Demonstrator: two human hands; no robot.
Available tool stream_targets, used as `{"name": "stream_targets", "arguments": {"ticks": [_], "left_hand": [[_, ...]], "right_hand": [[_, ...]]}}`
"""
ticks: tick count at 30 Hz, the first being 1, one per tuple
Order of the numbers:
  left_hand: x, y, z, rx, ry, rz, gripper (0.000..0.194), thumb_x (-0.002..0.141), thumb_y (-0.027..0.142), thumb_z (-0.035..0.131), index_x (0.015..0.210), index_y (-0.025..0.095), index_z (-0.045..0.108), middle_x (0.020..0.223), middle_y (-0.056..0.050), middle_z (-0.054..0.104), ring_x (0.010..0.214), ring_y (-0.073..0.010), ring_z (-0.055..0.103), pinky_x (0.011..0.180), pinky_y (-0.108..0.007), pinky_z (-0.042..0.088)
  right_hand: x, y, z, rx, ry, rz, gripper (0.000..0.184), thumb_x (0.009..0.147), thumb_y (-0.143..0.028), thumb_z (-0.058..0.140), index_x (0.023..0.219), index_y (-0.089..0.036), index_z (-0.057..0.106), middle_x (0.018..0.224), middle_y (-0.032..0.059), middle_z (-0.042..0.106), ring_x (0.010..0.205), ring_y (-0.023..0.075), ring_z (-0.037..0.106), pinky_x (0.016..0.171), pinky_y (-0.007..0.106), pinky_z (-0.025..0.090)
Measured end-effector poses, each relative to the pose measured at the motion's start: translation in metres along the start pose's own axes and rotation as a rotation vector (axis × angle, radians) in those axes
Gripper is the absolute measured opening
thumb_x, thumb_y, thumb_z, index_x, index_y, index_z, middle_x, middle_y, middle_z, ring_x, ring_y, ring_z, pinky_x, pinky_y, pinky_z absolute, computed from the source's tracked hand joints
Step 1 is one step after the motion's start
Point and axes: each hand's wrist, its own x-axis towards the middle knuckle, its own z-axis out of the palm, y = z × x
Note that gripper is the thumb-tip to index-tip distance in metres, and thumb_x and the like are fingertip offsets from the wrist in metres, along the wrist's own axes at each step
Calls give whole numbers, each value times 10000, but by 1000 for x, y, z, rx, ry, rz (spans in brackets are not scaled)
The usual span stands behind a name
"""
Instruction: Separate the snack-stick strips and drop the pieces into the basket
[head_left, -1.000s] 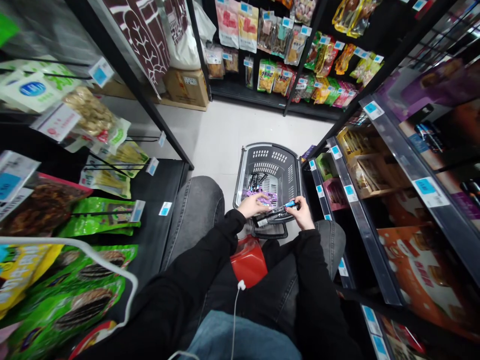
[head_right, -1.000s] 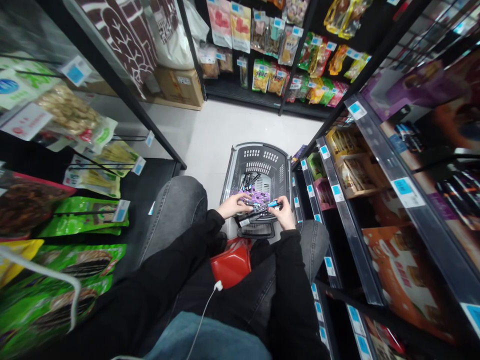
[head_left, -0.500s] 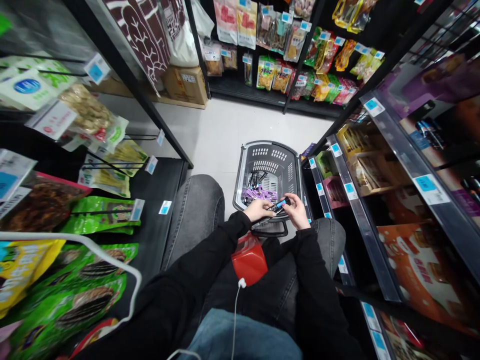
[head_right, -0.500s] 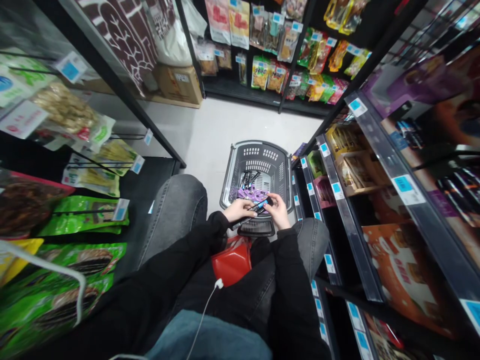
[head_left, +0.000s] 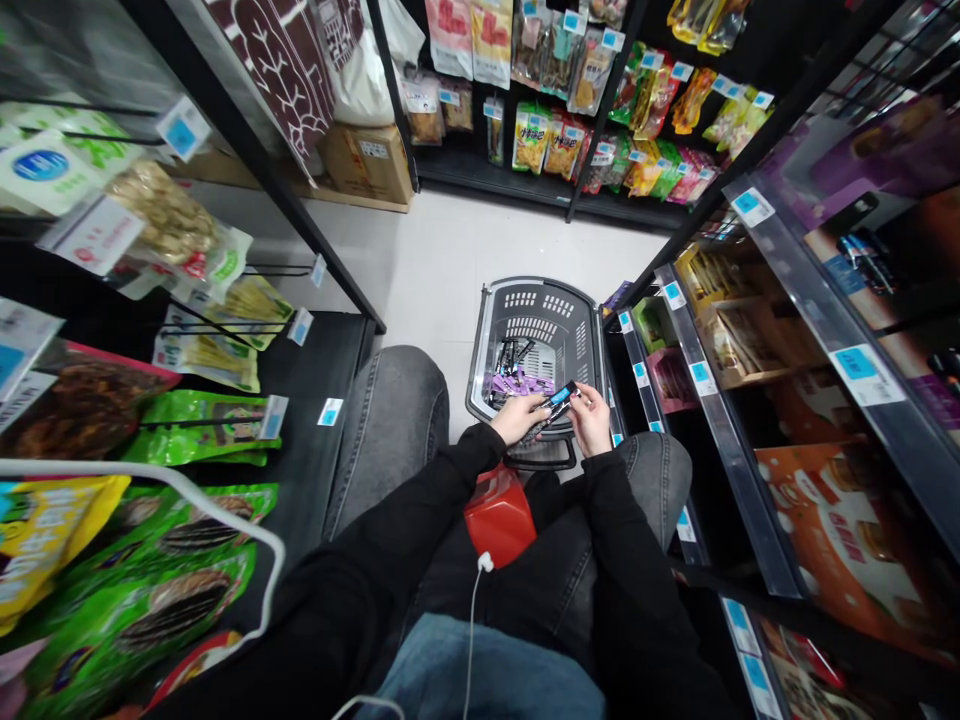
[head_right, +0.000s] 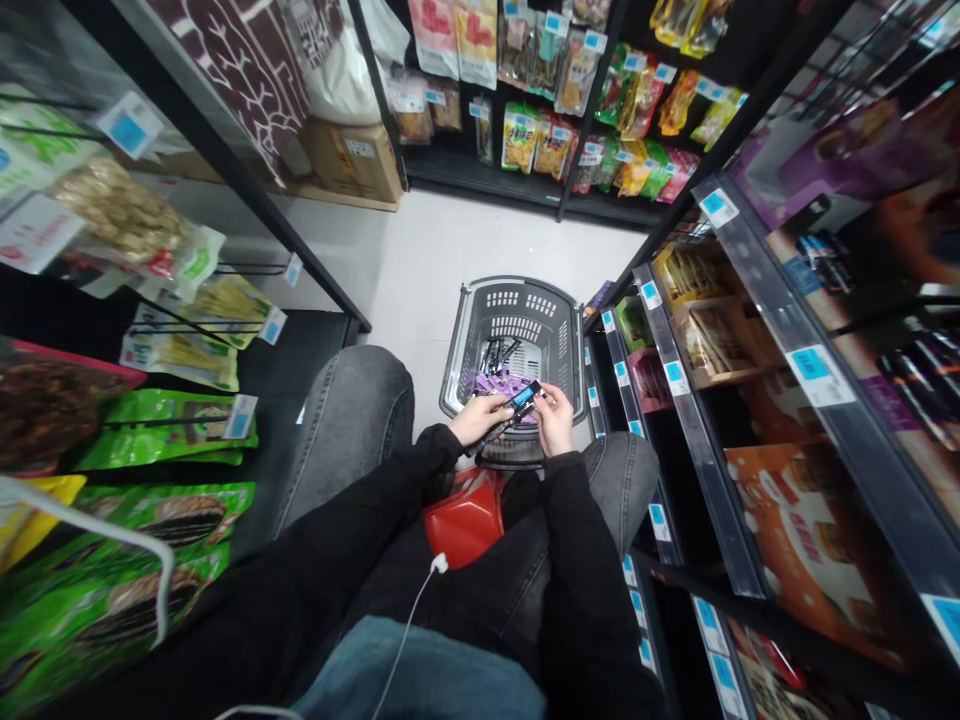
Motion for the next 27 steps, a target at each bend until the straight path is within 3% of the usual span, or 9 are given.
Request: {"name": "stream_targets", "arguments": {"ticks": [5,12,21,27], "left_hand": [[0,3,2,-36,-46,-9,269,687,310,613,887,143,543,653,5,574,486,-146,580,469,-290,484],[-1,11,0,-195,-222,-78,253,628,256,670,783,114,528,650,-4,594,567,-144,614,543,-278,515],[0,8,-16,-348,-316,-255,370,511,230,762,829,113,613,673,-21,641,661,-177,644,546,-245,506],[-1,5,-14,-448,-385,-384,295,503,156,769,771,107,654,788,-61,678,665,-115,622,594,-198,493]], "right_hand": [[2,3,1,41,116,-17,358,564,-303,677,874,-168,558,746,18,613,654,123,573,600,266,478],[7,-1,-6,34,307,-85,379,565,-315,684,889,-149,579,791,40,622,671,120,574,575,242,456],[13,-14,-25,37,382,-143,364,568,-295,683,888,-161,574,784,22,615,645,103,569,547,220,456],[8,-18,-23,29,341,-182,369,584,-307,682,902,-160,569,854,51,637,736,140,604,594,250,481]]}}
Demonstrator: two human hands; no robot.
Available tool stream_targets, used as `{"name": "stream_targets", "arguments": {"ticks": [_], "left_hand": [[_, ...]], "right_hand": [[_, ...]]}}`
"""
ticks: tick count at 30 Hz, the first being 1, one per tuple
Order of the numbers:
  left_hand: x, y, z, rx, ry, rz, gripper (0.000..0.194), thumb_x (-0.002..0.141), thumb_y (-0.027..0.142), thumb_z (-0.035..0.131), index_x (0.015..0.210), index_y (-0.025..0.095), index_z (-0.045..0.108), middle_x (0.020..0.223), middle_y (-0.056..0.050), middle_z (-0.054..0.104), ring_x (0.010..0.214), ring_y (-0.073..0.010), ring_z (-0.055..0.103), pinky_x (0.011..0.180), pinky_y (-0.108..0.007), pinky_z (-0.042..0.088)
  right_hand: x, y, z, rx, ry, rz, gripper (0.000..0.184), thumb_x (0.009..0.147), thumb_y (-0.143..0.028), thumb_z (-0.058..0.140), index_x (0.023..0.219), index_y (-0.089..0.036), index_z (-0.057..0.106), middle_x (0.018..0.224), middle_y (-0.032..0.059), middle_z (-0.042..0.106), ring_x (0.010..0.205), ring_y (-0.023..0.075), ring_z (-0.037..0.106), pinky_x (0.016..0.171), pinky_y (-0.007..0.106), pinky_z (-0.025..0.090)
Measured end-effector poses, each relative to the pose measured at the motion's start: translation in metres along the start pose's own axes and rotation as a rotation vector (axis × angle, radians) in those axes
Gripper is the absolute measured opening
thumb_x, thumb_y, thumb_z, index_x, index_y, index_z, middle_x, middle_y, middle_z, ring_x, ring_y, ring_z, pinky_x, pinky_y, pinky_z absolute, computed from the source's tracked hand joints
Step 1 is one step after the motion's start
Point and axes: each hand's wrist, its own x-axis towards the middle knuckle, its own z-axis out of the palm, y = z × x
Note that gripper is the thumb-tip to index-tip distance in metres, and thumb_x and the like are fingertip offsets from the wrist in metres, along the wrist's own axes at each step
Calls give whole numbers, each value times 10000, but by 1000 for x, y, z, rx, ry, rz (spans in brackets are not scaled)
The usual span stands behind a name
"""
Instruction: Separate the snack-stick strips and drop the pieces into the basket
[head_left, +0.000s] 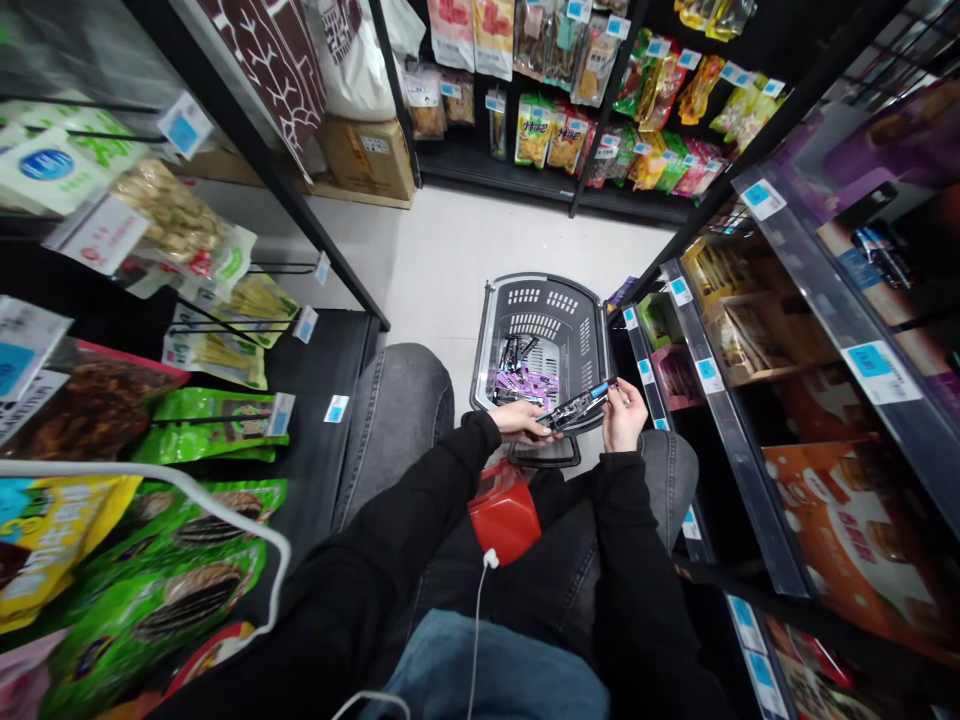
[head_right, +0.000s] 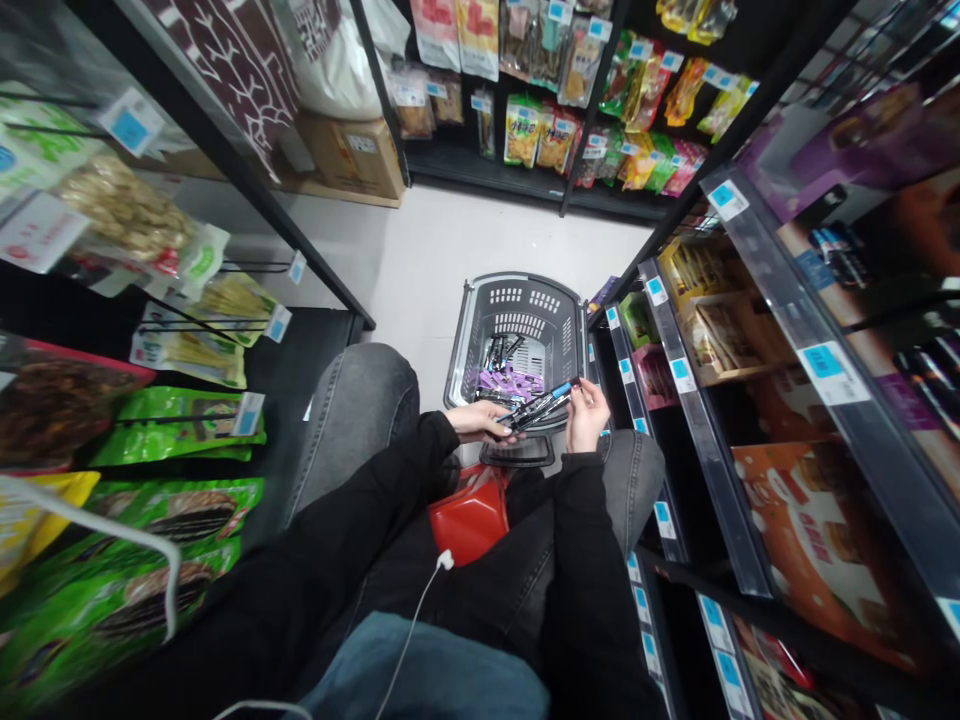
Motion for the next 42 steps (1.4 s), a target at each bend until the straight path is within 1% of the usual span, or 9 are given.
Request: {"name": "stream_targets", "arguments": {"ticks": [3,8,13,17,20,25,32,37,42], "left_hand": [[1,-2,1,-31,-10,-15,262,500,135,766,738,104,661,781,-58,683,658,-102,616,595,-176,490],[4,-2,2,-106,80,54,213,564,116,728,756,90,641,767,-82,683,678,-121,633,587,-176,497],[8,-6,-3,-215,45,-79,103,646,82,653,739,70,610,782,-123,681,689,-134,645,621,-203,512],[8,-7,-3,-263,74,-75,134,614,21,653,713,77,584,779,-127,678,689,-129,645,621,-190,505],[7,-4,0,-230,146,-11,161,587,1,664,715,75,599,722,-92,668,655,-119,638,592,-174,495],[7,2,-1,-231,358,194,234,559,-26,662,766,76,618,625,-24,633,573,-82,611,596,-167,496],[4,8,-1,-118,493,468,368,617,36,646,971,71,556,650,-14,640,588,-123,634,629,-252,538],[1,12,1,-20,517,548,349,665,130,635,993,61,538,664,-21,634,572,-147,638,627,-313,553],[-1,12,-2,22,537,536,458,704,188,603,1131,103,462,546,34,575,522,-159,630,540,-302,539]], "right_hand": [[-1,0,1,17,-16,-19,367,583,-311,684,892,-158,560,852,58,640,767,152,610,607,254,482],[5,4,-3,-33,53,-49,384,621,-338,653,941,-154,551,865,60,627,747,141,598,581,243,469],[9,9,-7,-69,66,-57,404,621,-367,652,953,-157,557,869,62,620,714,131,585,544,227,447],[9,11,-7,-50,46,-57,389,627,-362,643,950,-168,545,896,65,620,758,144,591,573,240,456],[8,10,-6,-1,60,-45,386,614,-341,655,942,-172,541,893,61,614,778,144,591,601,247,462],[6,9,-4,14,54,-41,346,634,-347,634,926,-194,527,826,15,573,759,122,570,619,250,464],[8,10,-3,46,80,1,323,612,-326,657,878,-207,519,711,-44,512,641,71,538,600,221,466],[7,5,-2,54,-125,155,359,538,-306,727,814,-168,542,738,-21,577,672,98,566,637,254,493],[2,1,1,136,-100,157,353,517,-260,744,800,-169,553,748,-20,589,673,92,568,622,228,488]]}}
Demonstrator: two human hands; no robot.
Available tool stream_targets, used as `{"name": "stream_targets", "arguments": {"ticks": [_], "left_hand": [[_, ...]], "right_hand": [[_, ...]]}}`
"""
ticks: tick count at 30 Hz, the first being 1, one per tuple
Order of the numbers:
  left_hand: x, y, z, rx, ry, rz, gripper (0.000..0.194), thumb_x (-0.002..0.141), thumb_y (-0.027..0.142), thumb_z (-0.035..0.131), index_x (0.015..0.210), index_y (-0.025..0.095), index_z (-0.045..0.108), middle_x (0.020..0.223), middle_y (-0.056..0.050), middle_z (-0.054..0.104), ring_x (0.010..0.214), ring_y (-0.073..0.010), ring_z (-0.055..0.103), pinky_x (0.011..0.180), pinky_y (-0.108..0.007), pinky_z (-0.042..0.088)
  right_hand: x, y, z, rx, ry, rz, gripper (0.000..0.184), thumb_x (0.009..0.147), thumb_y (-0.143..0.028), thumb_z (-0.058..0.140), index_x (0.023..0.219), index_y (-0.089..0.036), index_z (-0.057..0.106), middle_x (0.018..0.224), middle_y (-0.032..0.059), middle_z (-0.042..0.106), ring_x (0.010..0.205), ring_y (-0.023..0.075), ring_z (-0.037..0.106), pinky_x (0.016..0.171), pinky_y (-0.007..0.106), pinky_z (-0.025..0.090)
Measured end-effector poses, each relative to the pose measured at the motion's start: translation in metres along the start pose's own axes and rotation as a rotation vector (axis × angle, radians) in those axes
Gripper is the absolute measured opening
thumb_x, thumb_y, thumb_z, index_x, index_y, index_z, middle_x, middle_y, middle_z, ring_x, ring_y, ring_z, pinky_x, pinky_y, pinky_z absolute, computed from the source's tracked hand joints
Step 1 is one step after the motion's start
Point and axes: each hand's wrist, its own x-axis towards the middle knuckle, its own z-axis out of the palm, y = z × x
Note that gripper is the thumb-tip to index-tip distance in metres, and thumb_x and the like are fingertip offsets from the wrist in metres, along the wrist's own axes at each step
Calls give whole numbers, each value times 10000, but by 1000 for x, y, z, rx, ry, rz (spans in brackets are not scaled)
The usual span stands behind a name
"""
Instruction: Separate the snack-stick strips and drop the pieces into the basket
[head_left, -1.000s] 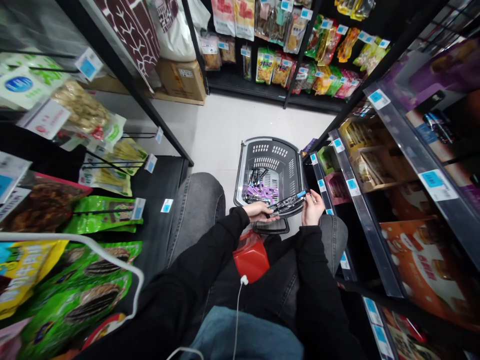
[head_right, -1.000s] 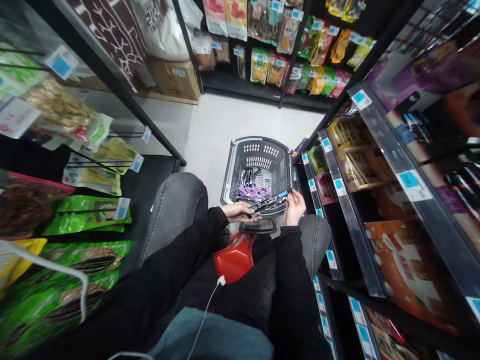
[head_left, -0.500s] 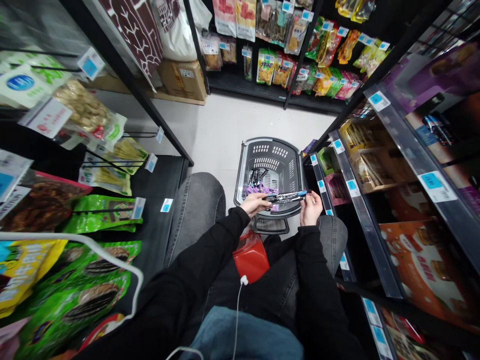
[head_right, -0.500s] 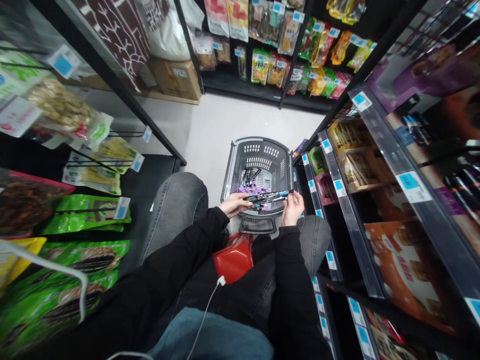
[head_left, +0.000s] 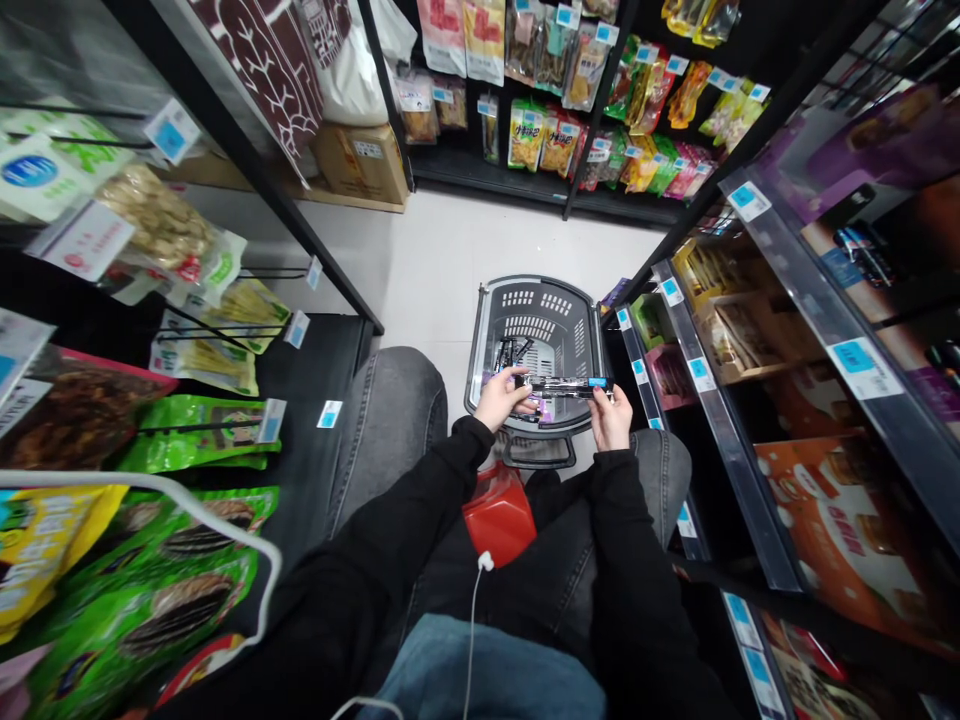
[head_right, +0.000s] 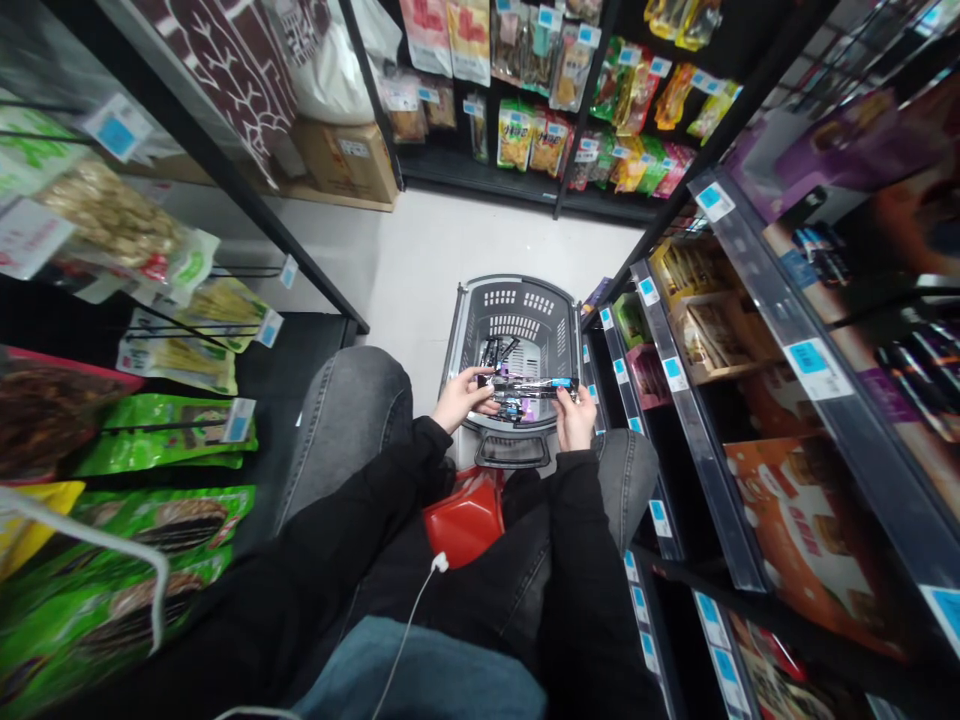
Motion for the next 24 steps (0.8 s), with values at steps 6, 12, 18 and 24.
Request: {"name": "stream_targets", "arguments": {"ticks": [6,12,18,24], "left_hand": [[-7,-4,0,333,-304,-98,421,627,307,676,985,117,559,518,51,516,432,-119,554,452,-241,462],[-11,-15,14,654,-354,103,276,690,404,563,654,131,538,495,63,393,464,-72,392,438,-191,309],[-10,-22,16,787,-197,125,166,719,305,529,707,140,528,514,46,447,479,-93,423,481,-211,332],[-14,-31,26,922,-185,94,185,790,254,441,926,156,518,690,-36,584,643,-183,575,627,-292,432]], "right_hand": [[0,1,3,-8,37,-34,437,543,-271,713,934,-189,536,777,-29,580,667,86,563,648,240,475],[-14,15,17,-44,-64,7,607,533,-207,705,1089,-216,460,822,-18,606,683,93,572,627,223,460],[-20,27,26,-154,-322,183,344,559,-258,690,858,-153,557,770,14,626,600,97,551,552,213,434],[-13,45,21,-236,-21,-25,251,641,-369,600,636,-162,458,512,-77,434,447,43,377,435,167,307]]}}
